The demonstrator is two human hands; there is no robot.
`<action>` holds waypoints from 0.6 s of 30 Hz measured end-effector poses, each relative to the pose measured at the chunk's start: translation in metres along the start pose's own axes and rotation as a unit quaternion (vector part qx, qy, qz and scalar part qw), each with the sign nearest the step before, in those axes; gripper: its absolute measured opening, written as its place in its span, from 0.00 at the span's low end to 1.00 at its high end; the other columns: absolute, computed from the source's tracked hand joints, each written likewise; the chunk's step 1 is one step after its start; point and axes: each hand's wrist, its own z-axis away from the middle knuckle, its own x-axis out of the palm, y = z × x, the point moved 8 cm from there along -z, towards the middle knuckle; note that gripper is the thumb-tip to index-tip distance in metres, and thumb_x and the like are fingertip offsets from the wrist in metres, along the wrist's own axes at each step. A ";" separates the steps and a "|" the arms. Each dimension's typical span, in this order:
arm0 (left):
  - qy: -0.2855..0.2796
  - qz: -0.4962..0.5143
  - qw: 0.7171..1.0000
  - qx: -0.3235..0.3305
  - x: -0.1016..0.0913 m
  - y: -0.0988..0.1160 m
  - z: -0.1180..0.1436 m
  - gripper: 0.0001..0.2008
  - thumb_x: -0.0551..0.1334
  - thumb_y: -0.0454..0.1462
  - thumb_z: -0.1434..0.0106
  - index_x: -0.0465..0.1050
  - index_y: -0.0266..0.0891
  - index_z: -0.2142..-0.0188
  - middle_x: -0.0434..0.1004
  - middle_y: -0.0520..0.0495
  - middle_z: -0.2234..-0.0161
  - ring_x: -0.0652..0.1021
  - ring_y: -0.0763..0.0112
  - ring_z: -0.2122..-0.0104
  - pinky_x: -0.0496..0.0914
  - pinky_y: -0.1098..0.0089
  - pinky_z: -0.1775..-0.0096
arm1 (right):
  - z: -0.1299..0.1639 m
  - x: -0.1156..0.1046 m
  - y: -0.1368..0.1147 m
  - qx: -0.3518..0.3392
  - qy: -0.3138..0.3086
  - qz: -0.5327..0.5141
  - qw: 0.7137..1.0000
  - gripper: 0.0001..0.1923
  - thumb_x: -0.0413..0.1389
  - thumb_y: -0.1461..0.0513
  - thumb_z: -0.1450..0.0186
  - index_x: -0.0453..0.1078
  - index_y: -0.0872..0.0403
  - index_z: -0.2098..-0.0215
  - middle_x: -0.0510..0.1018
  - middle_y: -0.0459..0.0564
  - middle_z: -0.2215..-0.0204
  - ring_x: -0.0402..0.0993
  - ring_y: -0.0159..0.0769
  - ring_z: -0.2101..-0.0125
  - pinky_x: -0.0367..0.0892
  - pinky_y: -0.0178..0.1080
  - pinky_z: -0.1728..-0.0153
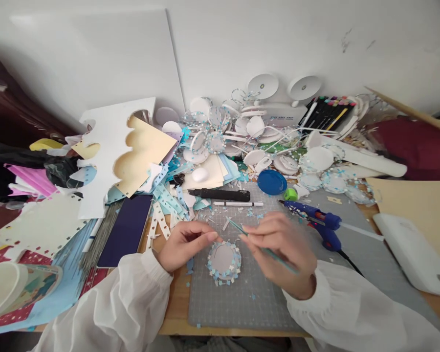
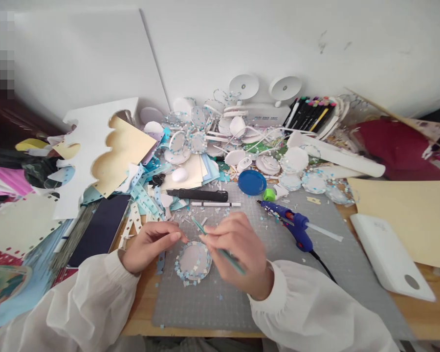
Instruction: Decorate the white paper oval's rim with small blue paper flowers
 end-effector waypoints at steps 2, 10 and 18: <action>-0.012 0.039 0.999 -0.016 0.002 -0.005 0.001 0.20 0.63 0.50 0.40 0.78 0.33 0.73 0.60 0.54 0.84 0.57 0.78 0.82 0.51 0.73 0.78 | -0.002 0.011 -0.024 -0.113 -0.044 0.073 0.990 0.13 0.60 0.72 0.42 0.72 0.48 0.64 0.82 0.47 0.69 0.73 0.35 0.72 0.70 0.44 0.66; -0.002 0.178 0.982 -0.070 0.008 -0.013 0.004 0.29 0.67 0.51 0.45 0.52 0.37 0.86 0.44 0.60 0.86 0.48 0.82 0.83 0.43 0.73 0.79 | -0.005 0.059 -0.053 -0.204 -0.135 0.183 0.952 0.12 0.52 0.72 0.37 0.71 0.50 0.68 0.79 0.47 0.73 0.73 0.37 0.71 0.72 0.42 0.66; 0.082 0.171 0.979 -0.071 -0.013 -0.015 0.003 0.18 0.64 0.47 0.45 0.68 0.35 0.82 0.48 0.58 0.86 0.50 0.80 0.83 0.44 0.72 0.77 | 0.055 -0.022 -0.007 0.083 -0.015 0.117 0.990 0.17 0.57 0.69 0.40 0.72 0.43 0.57 0.79 0.46 0.70 0.73 0.41 0.71 0.67 0.44 0.69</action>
